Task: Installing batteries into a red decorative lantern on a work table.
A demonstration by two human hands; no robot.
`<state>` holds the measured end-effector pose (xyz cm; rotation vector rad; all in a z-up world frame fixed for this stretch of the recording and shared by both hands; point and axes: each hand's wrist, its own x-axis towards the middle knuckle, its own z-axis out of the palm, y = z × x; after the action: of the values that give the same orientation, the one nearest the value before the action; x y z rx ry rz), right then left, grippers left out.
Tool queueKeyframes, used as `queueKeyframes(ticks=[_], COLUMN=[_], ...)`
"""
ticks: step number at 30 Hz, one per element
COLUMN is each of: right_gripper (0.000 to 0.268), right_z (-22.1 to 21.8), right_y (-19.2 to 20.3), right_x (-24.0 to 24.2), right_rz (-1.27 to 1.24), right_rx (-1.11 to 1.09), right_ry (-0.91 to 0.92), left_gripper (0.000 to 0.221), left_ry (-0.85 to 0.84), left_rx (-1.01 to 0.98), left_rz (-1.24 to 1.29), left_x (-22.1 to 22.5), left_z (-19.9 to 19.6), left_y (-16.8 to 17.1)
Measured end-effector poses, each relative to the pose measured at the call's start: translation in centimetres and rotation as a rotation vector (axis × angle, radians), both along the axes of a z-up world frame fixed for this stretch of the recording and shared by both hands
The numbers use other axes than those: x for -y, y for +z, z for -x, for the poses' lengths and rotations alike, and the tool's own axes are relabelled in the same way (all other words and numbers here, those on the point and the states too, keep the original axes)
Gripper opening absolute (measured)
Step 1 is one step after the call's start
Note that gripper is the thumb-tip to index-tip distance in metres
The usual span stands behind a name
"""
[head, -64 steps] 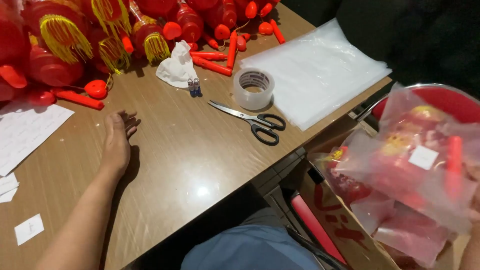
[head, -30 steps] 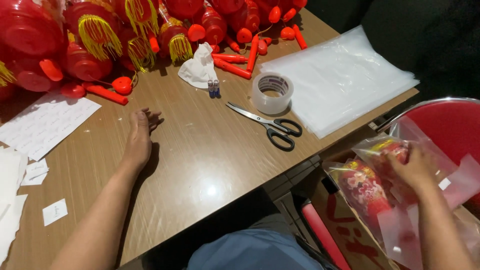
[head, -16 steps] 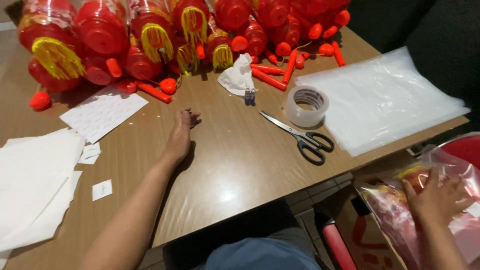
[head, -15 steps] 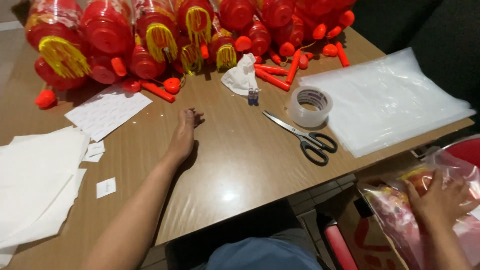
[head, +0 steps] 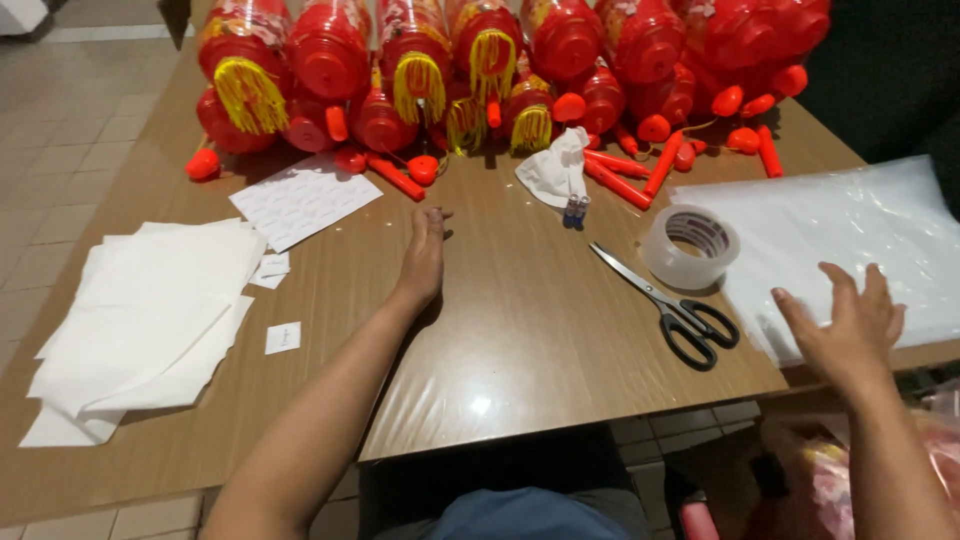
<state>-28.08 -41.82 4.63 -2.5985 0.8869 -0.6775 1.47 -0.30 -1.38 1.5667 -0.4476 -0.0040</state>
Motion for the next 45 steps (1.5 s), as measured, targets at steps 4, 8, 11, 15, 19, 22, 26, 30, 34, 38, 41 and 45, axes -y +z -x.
queueKeyframes(ticks=[4, 8, 11, 15, 19, 22, 26, 30, 34, 38, 41, 45], right_gripper=[0.089, 0.072, 0.064, 0.064, 0.064, 0.049, 0.030, 0.028, 0.036, 0.010, 0.027, 0.018], right_z=[-3.4, -3.9, -4.2, -4.6, -3.9, -3.4, -3.0, -3.2, -3.2, -3.5, -3.5, -1.8], right_y=[-2.2, -4.4, -6.2, -8.1, -7.2, -7.7, -1.2, 2.4, 11.0, 13.8, 13.5, 12.0], right_x=[-0.3, 1.6, 3.8, 6.1, 8.2, 12.2, 6.4, 5.6, -5.9, -14.2, -19.8, -26.1], right_rz=[0.080, 0.196, 0.196, 0.106, -0.203, -0.297, -0.395, 0.284, 0.392, 0.425, 0.408, 0.535], right_rx=[-0.445, -0.430, -0.402, -0.301, -0.154, 0.032, 0.387, 0.694, 0.860, 0.842, 0.748, 0.532], right_ry=[0.059, 0.051, 0.054, 0.058, 0.069, -0.019, -0.029, 0.229, 0.465, 0.601, 0.832, 1.302], left_gripper=[0.059, 0.050, 0.051, 0.052, 0.045, 0.046, 0.044, 0.041, 0.046, 0.041, 0.060, 0.076], left_ry=[0.096, 0.113, 0.058, -0.003, 0.004, -0.011, -0.010, -0.003, -0.040, -0.040, -0.088, -0.200], left_rx=[0.024, 0.120, 0.294, 0.316, 0.359, 0.347, 0.464, 0.408, 0.320, 0.213, -0.097, -0.302], left_rz=[-0.065, -0.180, -0.409, -0.517, -0.524, -0.554, -0.525, -0.527, -0.437, -0.390, -0.121, 0.039], left_x=[-0.4, -0.6, -0.6, -0.9, -0.7, -0.7, -0.7, -0.6, -0.9, -1.0, -1.0, -1.1], left_z=[-0.1, -0.8, 0.1, 1.4, 1.2, 1.1, 0.4, 0.4, 0.8, 0.7, 0.9, 3.3], left_y=[0.2, -0.9, -0.2, 0.9, 0.6, 0.4, -0.5, -0.1, 0.8, 0.8, 1.9, 7.7])
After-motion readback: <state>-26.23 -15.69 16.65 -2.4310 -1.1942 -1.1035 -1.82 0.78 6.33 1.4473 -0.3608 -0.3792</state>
